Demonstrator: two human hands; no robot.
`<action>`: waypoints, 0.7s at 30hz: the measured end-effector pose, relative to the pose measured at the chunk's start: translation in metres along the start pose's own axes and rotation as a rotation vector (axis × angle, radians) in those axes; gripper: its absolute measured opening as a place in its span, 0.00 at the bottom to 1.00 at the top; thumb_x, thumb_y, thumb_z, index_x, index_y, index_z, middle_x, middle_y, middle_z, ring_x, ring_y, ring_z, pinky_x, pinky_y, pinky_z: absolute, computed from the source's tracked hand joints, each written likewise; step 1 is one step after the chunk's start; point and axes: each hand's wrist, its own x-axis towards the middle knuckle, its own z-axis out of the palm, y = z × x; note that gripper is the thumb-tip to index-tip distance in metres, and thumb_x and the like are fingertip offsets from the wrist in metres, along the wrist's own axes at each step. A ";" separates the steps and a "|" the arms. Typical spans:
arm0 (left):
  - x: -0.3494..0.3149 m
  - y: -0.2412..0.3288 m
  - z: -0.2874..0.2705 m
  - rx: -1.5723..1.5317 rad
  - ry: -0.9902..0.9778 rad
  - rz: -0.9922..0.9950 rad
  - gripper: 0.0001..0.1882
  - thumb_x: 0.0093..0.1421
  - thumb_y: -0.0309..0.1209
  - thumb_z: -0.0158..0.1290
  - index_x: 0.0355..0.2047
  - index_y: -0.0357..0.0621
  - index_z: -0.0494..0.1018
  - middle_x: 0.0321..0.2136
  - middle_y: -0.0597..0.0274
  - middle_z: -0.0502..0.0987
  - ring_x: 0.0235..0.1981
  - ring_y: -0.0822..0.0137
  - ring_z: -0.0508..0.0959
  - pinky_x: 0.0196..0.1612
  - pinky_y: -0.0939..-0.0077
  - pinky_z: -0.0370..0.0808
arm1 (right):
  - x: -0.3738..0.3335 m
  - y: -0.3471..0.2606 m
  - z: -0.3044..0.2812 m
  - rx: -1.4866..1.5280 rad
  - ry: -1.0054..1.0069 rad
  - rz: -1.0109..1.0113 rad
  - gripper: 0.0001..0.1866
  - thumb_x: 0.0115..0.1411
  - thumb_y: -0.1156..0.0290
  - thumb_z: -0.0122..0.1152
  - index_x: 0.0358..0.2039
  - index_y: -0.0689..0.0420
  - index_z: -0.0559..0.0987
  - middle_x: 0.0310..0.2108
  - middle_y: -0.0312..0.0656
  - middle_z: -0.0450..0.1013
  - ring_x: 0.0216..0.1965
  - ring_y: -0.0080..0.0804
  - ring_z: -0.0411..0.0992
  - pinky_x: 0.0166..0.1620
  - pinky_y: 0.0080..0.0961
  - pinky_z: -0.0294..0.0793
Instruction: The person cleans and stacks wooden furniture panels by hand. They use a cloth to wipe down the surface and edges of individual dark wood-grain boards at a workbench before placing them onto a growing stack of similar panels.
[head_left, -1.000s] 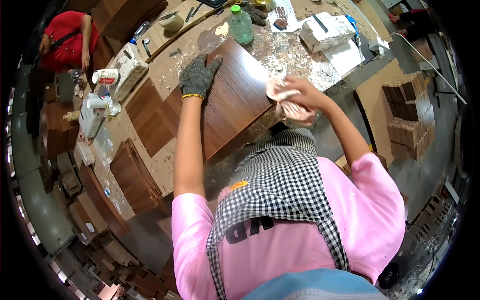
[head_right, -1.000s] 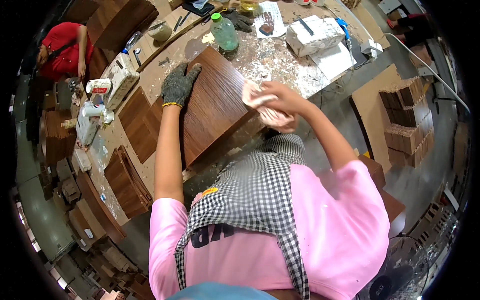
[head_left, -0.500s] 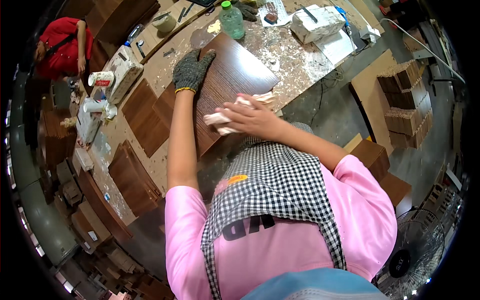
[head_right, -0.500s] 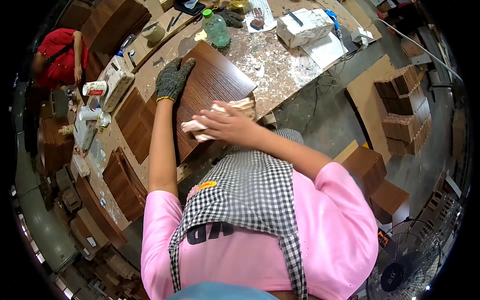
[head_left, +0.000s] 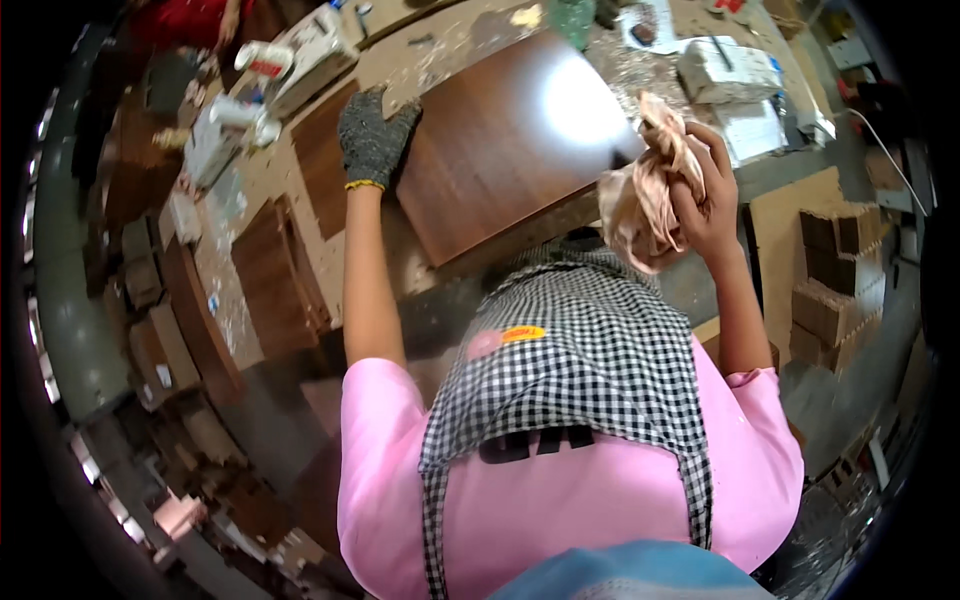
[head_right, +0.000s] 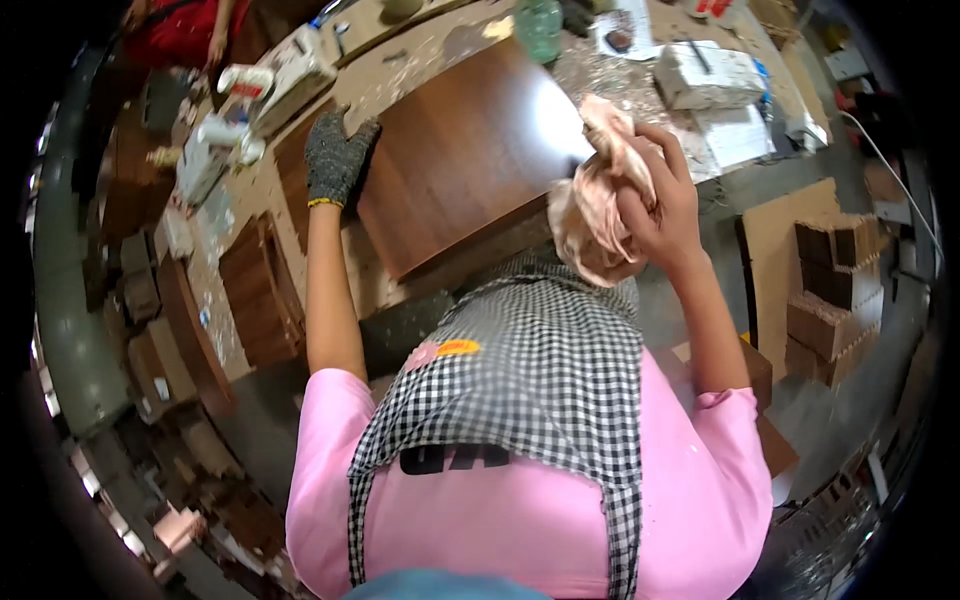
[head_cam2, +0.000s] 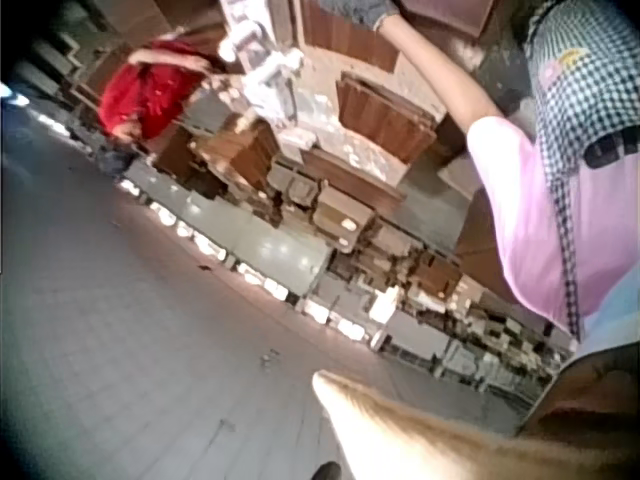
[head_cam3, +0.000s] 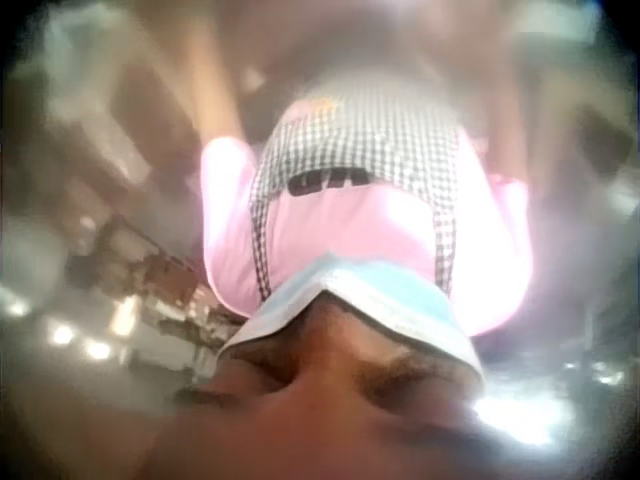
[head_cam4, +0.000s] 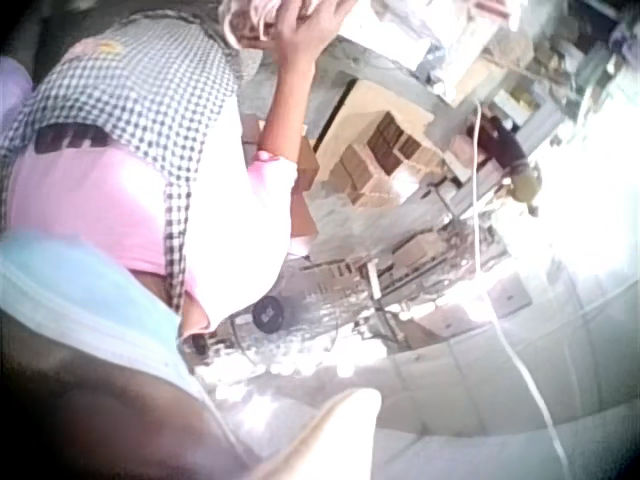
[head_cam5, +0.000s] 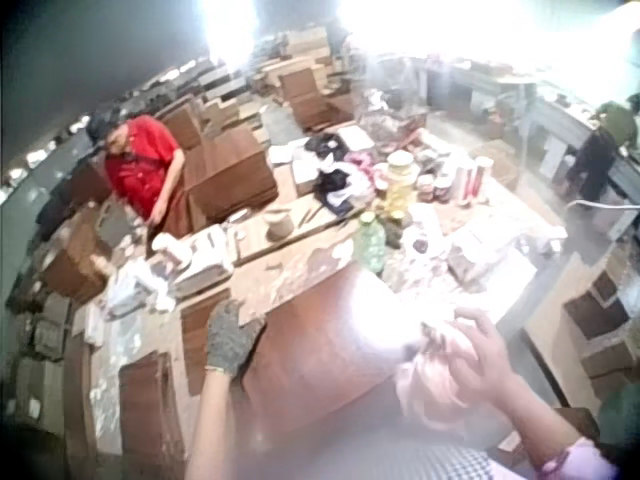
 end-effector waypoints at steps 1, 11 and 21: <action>-0.008 -0.015 -0.004 -0.045 0.025 -0.063 0.29 0.58 0.48 0.61 0.47 0.34 0.78 0.47 0.41 0.79 0.49 0.45 0.78 0.55 0.57 0.73 | 0.000 -0.009 0.009 0.017 -0.100 -0.012 0.25 0.49 0.79 0.56 0.51 0.61 0.79 0.58 0.51 0.68 0.54 0.46 0.73 0.53 0.36 0.74; -0.033 -0.008 0.015 -0.518 0.073 -0.418 0.20 0.58 0.43 0.64 0.40 0.36 0.82 0.39 0.47 0.83 0.41 0.56 0.82 0.47 0.66 0.76 | -0.053 -0.023 0.180 -0.827 -0.323 -0.697 0.32 0.62 0.68 0.49 0.69 0.52 0.64 0.71 0.41 0.57 0.73 0.37 0.52 0.68 0.42 0.58; -0.035 -0.019 0.006 -0.373 0.050 -0.262 0.22 0.62 0.43 0.59 0.49 0.38 0.77 0.48 0.46 0.78 0.50 0.51 0.77 0.55 0.60 0.71 | -0.005 -0.114 0.213 0.299 -0.837 -0.912 0.16 0.56 0.65 0.60 0.45 0.53 0.78 0.37 0.37 0.76 0.44 0.37 0.76 0.49 0.34 0.74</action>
